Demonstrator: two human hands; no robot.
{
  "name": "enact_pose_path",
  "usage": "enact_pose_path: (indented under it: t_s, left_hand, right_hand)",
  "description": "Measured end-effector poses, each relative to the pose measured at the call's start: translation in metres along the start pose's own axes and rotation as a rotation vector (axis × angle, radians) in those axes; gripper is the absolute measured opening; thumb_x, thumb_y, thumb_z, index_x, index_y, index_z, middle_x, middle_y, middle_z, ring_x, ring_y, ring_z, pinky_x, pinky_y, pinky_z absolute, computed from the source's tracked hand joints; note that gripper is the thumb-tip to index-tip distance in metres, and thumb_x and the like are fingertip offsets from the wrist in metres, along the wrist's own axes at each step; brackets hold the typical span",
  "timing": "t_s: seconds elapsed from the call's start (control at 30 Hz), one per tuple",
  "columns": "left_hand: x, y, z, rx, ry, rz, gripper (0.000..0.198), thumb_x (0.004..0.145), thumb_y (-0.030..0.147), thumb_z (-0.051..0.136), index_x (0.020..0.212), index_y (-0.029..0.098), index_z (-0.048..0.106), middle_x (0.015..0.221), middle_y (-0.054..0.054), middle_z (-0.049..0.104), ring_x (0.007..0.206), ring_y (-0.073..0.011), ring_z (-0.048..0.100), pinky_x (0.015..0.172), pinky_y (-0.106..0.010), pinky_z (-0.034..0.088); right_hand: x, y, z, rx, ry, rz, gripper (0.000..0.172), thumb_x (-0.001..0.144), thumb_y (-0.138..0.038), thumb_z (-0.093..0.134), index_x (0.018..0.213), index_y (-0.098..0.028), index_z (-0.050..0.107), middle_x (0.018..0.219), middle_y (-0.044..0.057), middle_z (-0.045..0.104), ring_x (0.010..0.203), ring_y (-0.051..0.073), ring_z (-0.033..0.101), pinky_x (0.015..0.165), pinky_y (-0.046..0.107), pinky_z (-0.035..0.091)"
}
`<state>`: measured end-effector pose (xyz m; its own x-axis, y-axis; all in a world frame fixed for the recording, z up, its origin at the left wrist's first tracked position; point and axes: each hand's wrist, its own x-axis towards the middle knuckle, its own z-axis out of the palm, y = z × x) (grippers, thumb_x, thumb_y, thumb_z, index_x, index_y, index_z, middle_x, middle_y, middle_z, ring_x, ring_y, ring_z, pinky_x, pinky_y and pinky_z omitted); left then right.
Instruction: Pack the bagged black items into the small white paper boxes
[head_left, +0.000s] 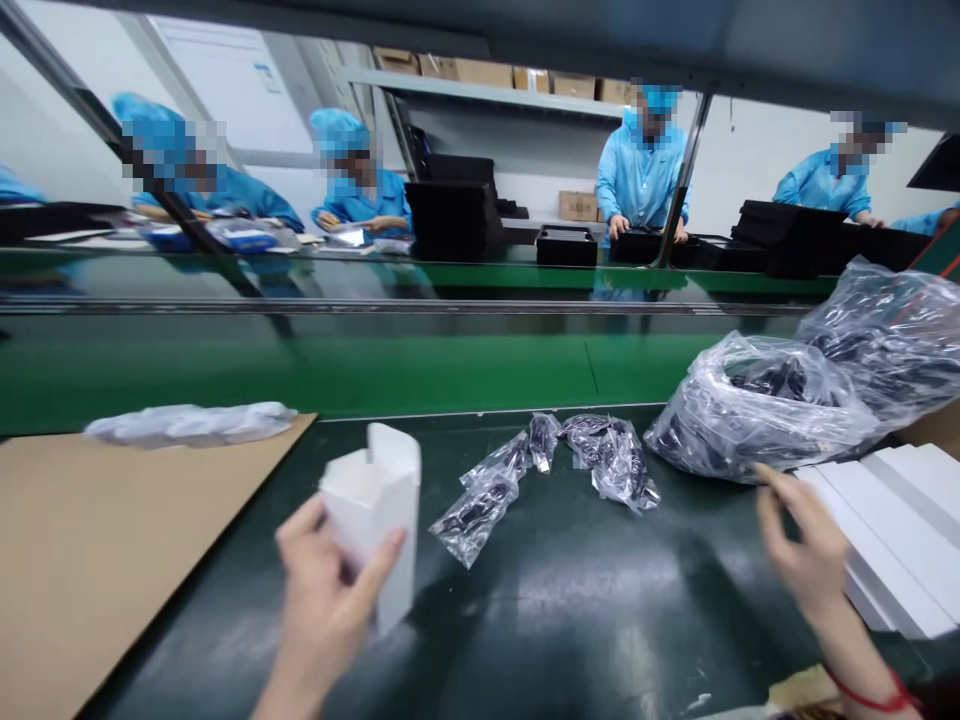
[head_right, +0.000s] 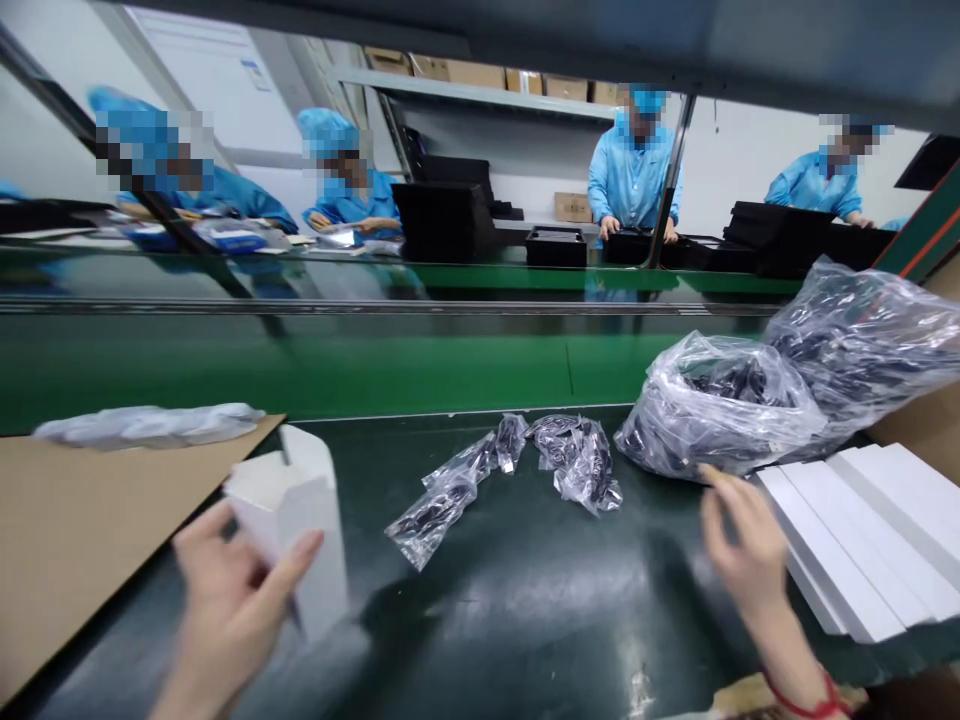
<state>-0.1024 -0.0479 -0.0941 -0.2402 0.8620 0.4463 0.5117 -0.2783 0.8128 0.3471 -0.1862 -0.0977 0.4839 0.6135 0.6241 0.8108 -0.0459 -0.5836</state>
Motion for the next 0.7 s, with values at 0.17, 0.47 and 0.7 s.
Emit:
enact_pose_path:
  t_s: [0.17, 0.47, 0.7]
  left_hand:
    - [-0.055, 0.037, 0.058, -0.433, -0.114, 0.059, 0.061, 0.076, 0.054, 0.074, 0.120, 0.024, 0.044, 0.099, -0.005, 0.060, 0.077, -0.0180, 0.064, 0.065, -0.027, 0.052]
    - [-0.095, 0.096, 0.091, -0.429, -0.085, 0.256, 0.037, 0.092, 0.041, 0.063, 0.120, 0.026, 0.045, 0.101, -0.004, 0.057, 0.078, -0.0150, 0.063, 0.063, -0.023, 0.051]
    - [-0.104, 0.103, 0.105, -0.515, -0.016, 0.398, 0.021, 0.097, 0.029, 0.050, 0.116, 0.023, 0.045, 0.101, -0.005, 0.054, 0.075, -0.0141, 0.057, 0.062, -0.025, 0.047]
  right_hand:
    - [-0.009, -0.060, 0.097, 0.129, -0.367, 0.173, 0.056, 0.087, -0.054, 0.056, 0.128, -0.016, 0.060, 0.096, 0.006, 0.070, 0.061, 0.012, 0.061, 0.065, 0.030, 0.054]
    - [0.006, -0.074, 0.109, 0.302, -0.442, 0.409, 0.056, 0.059, -0.036, 0.075, 0.110, -0.017, 0.064, 0.079, 0.004, 0.069, 0.070, 0.020, 0.064, 0.078, 0.039, 0.053]
    - [-0.006, -0.134, 0.024, 0.727, -0.176, 0.460, 0.046, 0.083, -0.048, 0.064, 0.121, -0.023, 0.055, 0.102, 0.007, 0.071, 0.083, 0.018, 0.070, 0.072, 0.028, 0.055]
